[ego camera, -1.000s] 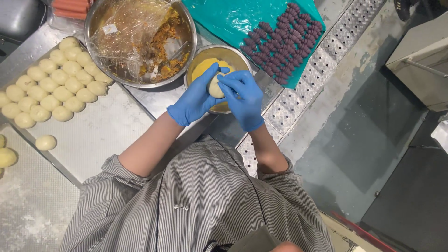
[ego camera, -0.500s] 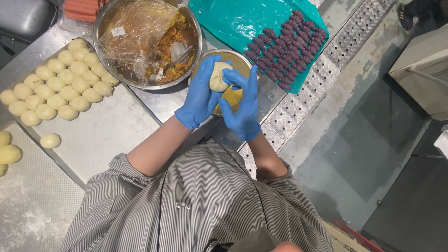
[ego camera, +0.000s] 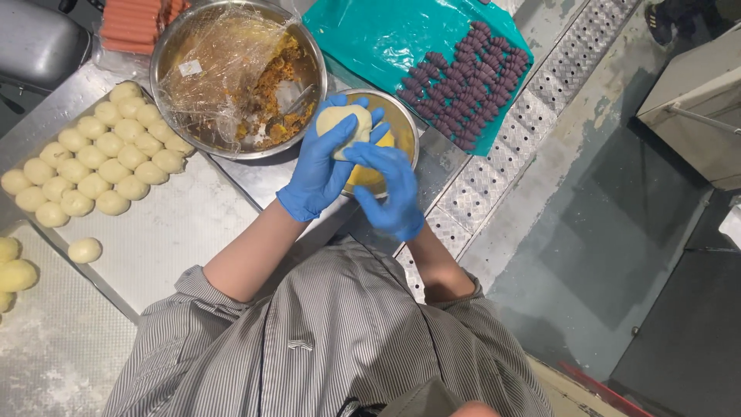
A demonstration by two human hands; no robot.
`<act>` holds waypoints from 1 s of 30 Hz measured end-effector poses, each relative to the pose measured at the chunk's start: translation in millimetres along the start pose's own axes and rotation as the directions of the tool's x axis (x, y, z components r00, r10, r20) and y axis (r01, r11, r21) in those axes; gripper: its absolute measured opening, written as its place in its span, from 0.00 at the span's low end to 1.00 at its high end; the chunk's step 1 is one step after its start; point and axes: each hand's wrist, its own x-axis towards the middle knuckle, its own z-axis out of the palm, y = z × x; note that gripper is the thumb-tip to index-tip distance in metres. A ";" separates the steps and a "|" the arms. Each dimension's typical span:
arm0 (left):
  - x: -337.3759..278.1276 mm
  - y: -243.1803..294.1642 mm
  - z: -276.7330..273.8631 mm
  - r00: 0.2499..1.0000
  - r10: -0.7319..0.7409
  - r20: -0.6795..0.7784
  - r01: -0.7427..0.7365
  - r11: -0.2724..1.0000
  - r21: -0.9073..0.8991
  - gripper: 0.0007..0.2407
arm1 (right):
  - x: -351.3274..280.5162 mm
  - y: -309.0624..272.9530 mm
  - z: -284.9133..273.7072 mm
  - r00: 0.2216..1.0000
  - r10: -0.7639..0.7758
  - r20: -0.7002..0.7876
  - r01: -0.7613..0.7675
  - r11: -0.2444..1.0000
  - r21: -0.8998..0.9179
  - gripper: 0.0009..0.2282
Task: Filling dough balls with a mixture and sealing them into buns.
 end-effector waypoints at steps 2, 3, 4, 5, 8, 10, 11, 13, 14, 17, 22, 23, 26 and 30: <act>-6.1 -5.9 -1.8 1.000 -0.001 0.025 0.001 1.000 0.002 0.17 | -6.6 27.4 -4.9 0.991 -0.084 -0.104 0.067 0.985 -0.156 0.25; -6.9 -8.7 -1.7 0.999 0.007 0.054 -0.007 1.000 0.003 0.16 | -7.9 42.6 -8.9 0.964 -0.191 -0.186 0.125 0.940 -0.316 0.22; -8.6 -8.2 -0.8 0.998 0.006 0.057 -0.006 1.000 0.002 0.16 | -5.7 47.3 -12.3 0.964 -0.192 -0.186 0.126 0.939 -0.319 0.22; -11.7 -8.0 -0.2 0.997 -0.022 0.070 0.022 1.000 0.001 0.16 | -4.3 51.3 -15.5 0.949 -0.303 -0.088 0.239 0.873 -0.426 0.20; -14.2 -11.1 -7.1 0.996 -0.070 0.061 0.070 0.998 -0.008 0.16 | -5.0 59.8 -16.9 0.905 -0.417 0.088 0.391 0.730 -0.561 0.18; -14.9 -14.8 -17.9 0.995 -0.095 0.024 0.095 0.995 -0.016 0.17 | -8.3 59.5 -12.6 0.894 -0.422 0.151 0.423 0.683 -0.595 0.18; -14.4 -17.7 -25.9 0.995 -0.103 -0.007 0.102 0.993 -0.059 0.18 | -10.0 58.6 -9.7 0.902 -0.410 0.134 0.411 0.719 -0.561 0.17; -11.2 -25.8 -45.1 0.994 -0.105 -0.041 0.100 0.989 -0.104 0.18 | -12.0 51.7 -3.4 0.908 -0.400 0.123 0.402 0.754 -0.519 0.16; -8.5 -31.1 -56.0 0.996 -0.053 -0.077 0.048 0.996 -0.070 0.19 | -12.1 45.6 -0.1 0.932 -0.340 0.128 0.356 0.786 -0.506 0.19; -12.7 -41.6 -77.7 0.998 0.046 -0.049 -0.039 0.989 0.142 0.23 | -26.7 48.5 29.0 0.990 -0.034 -0.136 0.027 0.998 -0.054 0.24; -16.3 -75.3 -180.4 0.926 0.377 -0.037 -0.064 0.252 0.965 0.36 | -75.5 120.4 86.3 0.611 0.558 0.562 -0.447 -0.343 0.826 0.29; -22.7 -77.9 -206.0 0.912 0.397 -0.099 -0.027 0.300 0.953 0.34 | -91.8 149.3 103.4 0.550 0.606 0.575 -0.412 -0.402 0.818 0.26; -56.2 -74.9 -234.3 0.893 0.349 -0.284 0.163 0.338 0.927 0.31 | -124.0 244.7 143.7 0.433 0.797 0.420 -0.334 -0.291 0.896 0.22; -97.3 -76.3 -235.9 0.871 0.080 -0.484 0.395 0.471 0.789 0.26 | -91.6 281.1 155.2 0.593 0.801 -0.085 -0.445 0.414 0.794 0.22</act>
